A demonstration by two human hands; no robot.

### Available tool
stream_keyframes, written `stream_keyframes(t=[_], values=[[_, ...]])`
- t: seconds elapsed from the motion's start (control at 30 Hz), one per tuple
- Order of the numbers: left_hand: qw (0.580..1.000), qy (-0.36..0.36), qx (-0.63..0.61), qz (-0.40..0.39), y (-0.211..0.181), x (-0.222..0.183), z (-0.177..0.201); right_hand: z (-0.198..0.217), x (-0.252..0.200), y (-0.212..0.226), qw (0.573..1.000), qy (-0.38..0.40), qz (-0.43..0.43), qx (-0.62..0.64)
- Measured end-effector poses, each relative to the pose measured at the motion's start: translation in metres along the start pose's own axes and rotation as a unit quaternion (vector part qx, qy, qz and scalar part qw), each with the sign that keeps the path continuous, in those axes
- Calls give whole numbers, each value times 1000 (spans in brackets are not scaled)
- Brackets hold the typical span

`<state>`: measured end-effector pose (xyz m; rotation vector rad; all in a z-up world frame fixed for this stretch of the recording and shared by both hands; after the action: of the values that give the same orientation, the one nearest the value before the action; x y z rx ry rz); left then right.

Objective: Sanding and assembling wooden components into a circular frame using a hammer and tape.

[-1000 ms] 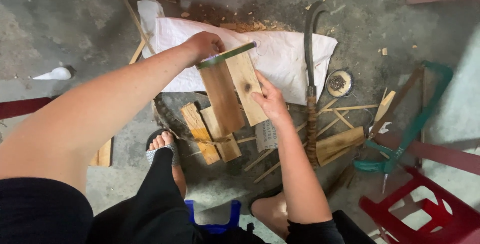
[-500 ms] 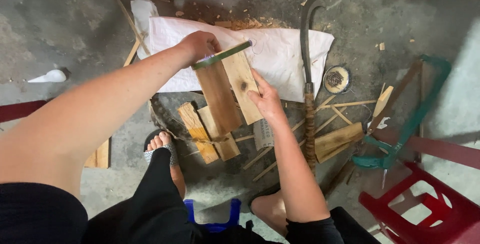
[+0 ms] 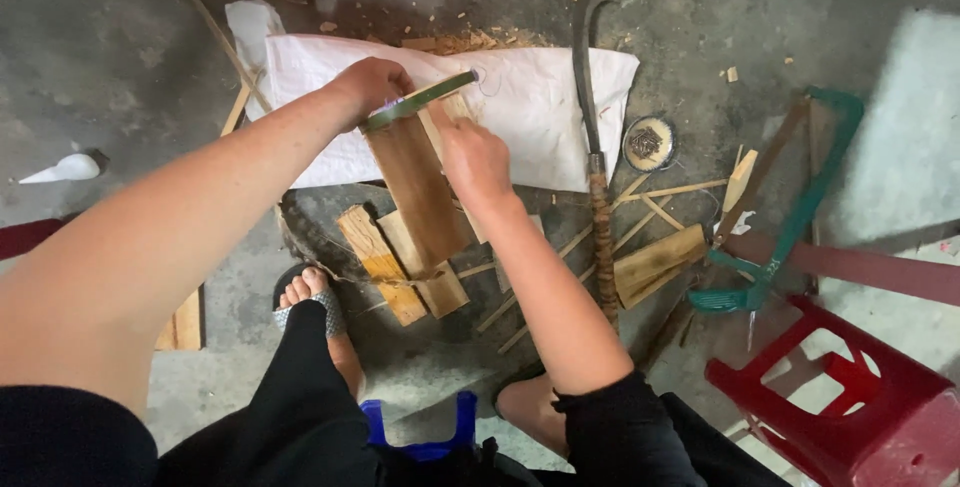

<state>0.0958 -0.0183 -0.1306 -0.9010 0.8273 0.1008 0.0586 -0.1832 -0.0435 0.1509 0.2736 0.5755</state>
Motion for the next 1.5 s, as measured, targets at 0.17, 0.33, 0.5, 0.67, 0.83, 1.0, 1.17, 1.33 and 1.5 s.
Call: stream_keyframes(t=[0.17, 0.33, 0.5, 0.67, 0.83, 1.0, 1.17, 1.33, 1.5], values=[[1000, 1, -18, 16, 25, 15, -9, 12, 6, 6, 994, 89, -19, 54], [999, -31, -9, 15, 13, -9, 20, -21, 17, -12, 988, 133, -22, 80], [987, -148, 37, 59, 23, -95, 70, -44, 23, -20, 991, 123, -22, 57], [992, -100, 48, 52, -73, -215, 0, -5, 11, -7, 990, 115, -29, 81], [959, -132, 233, -96, -90, -170, -89, -5, 8, -6, 982, 155, -47, 94], [882, -106, 456, 60, -93, -120, -83, -17, 15, -14, 980, 176, -55, 68], [886, -124, 438, 90, -77, -71, -86, 8, 8, 2, 975, 194, -50, 94], [863, -196, 464, 50, -69, -55, -85, -1, 15, -10, 975, 176, -59, 118], [813, -208, 542, 49, -66, -40, -96, -7, 19, -14, 980, 139, -55, 132]])
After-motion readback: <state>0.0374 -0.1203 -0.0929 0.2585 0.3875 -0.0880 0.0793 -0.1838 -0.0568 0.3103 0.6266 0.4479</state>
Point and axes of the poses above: each hand's wrist, its own x-axis towards the middle knuckle, its own z-axis out of the back of the hand, y = z × x, the point moved 8 cm from there along x, towards the middle knuckle, and after that the axes turned 13 degrees about y, right-handed, at the moved point
